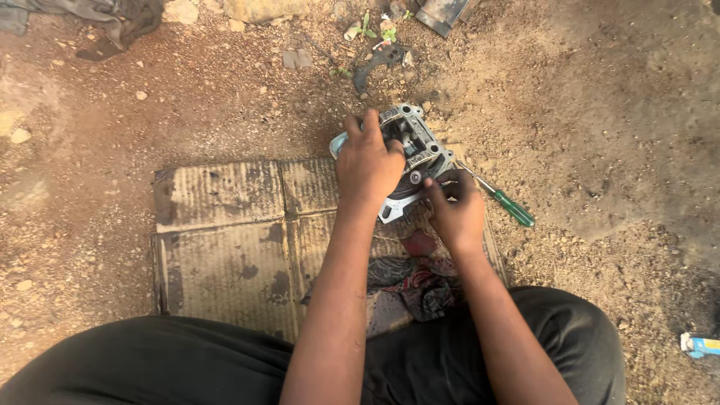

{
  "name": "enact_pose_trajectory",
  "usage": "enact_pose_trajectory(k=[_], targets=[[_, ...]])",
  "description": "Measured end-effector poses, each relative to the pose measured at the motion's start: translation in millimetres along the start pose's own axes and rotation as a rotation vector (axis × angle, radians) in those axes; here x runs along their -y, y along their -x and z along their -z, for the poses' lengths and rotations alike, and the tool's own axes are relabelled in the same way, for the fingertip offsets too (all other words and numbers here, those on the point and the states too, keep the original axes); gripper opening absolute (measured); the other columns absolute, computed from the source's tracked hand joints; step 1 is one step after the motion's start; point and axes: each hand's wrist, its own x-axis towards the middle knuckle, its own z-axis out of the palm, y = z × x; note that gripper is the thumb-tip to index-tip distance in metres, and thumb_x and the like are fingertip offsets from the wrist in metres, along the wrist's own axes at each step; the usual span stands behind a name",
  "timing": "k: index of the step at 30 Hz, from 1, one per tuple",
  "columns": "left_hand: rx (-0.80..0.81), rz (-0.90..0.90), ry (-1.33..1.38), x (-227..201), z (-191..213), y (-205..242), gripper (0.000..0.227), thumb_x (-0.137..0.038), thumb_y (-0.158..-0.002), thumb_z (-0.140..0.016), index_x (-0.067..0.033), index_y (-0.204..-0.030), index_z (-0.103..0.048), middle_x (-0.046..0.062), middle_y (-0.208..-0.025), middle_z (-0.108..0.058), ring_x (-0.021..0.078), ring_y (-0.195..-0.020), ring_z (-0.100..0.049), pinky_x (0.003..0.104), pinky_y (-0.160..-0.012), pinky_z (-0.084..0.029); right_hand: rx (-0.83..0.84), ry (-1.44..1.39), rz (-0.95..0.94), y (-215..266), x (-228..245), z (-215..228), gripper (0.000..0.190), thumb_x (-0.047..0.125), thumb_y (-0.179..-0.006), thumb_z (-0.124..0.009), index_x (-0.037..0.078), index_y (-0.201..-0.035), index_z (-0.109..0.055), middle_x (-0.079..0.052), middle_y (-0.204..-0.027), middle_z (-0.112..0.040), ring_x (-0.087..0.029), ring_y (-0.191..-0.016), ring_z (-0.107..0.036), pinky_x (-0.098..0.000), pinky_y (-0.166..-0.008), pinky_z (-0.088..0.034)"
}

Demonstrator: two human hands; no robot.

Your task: The person works on an engine cylinder head by hand and with a screwdriver, using a cloth to wipe surfaces and inserting small metal components into the ports.

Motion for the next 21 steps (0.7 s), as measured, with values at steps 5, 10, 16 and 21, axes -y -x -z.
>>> enact_pose_trajectory(k=[5, 10, 16, 21], targets=[[-0.045, -0.012, 0.007, 0.9, -5.0, -4.2, 0.064, -0.023, -0.085, -0.07, -0.0097, -0.142, -0.044, 0.026, -0.143, -0.044, 0.0454, -0.112, -0.064, 0.053, -0.093, -0.053, 0.156, -0.24, 0.06, -15.4, -20.4, 5.0, 0.022, 0.02, -0.095, -0.081, 0.003, -0.095, -0.067, -0.001, -0.081, -0.071, -0.005, -0.067, -0.061, -0.0216, -0.056, -0.047], [-0.047, -0.01, 0.007, 1.4, -7.3, -5.4, 0.064, -0.021, -0.085, -0.07, -0.0084, -0.142, -0.044, 0.028, -0.145, -0.043, 0.0452, -0.113, -0.064, 0.052, -0.093, -0.054, 0.271, -0.308, -0.424, -26.3, -4.5, 16.8, 0.026, 0.023, -0.095, -0.077, 0.001, -0.096, -0.063, 0.001, -0.068, -0.058, -0.006, -0.047, -0.035, -0.0259, -0.039, -0.022], [0.01, 0.036, 0.005, -4.4, -1.0, -4.9, 0.061, -0.019, -0.086, -0.066, -0.0097, -0.142, -0.043, 0.027, -0.145, -0.043, 0.0431, -0.114, -0.064, 0.05, -0.09, -0.056, 0.167, -0.139, -0.211, -14.6, 18.5, 12.3, 0.031, 0.022, -0.089, -0.079, 0.005, -0.111, -0.063, -0.003, -0.072, -0.068, -0.006, -0.052, -0.049, -0.0249, -0.042, -0.033], [0.039, 0.056, 0.017, -6.2, 1.2, -4.3, 0.06, -0.018, -0.087, -0.063, -0.0108, -0.143, -0.043, 0.024, -0.143, -0.045, 0.041, -0.115, -0.065, 0.05, -0.092, -0.056, 0.096, 0.186, 0.086, -4.2, 30.6, 14.8, 0.028, 0.019, -0.09, -0.078, 0.007, -0.113, -0.067, -0.013, -0.078, -0.073, -0.017, -0.06, -0.066, -0.0331, -0.055, -0.05]])
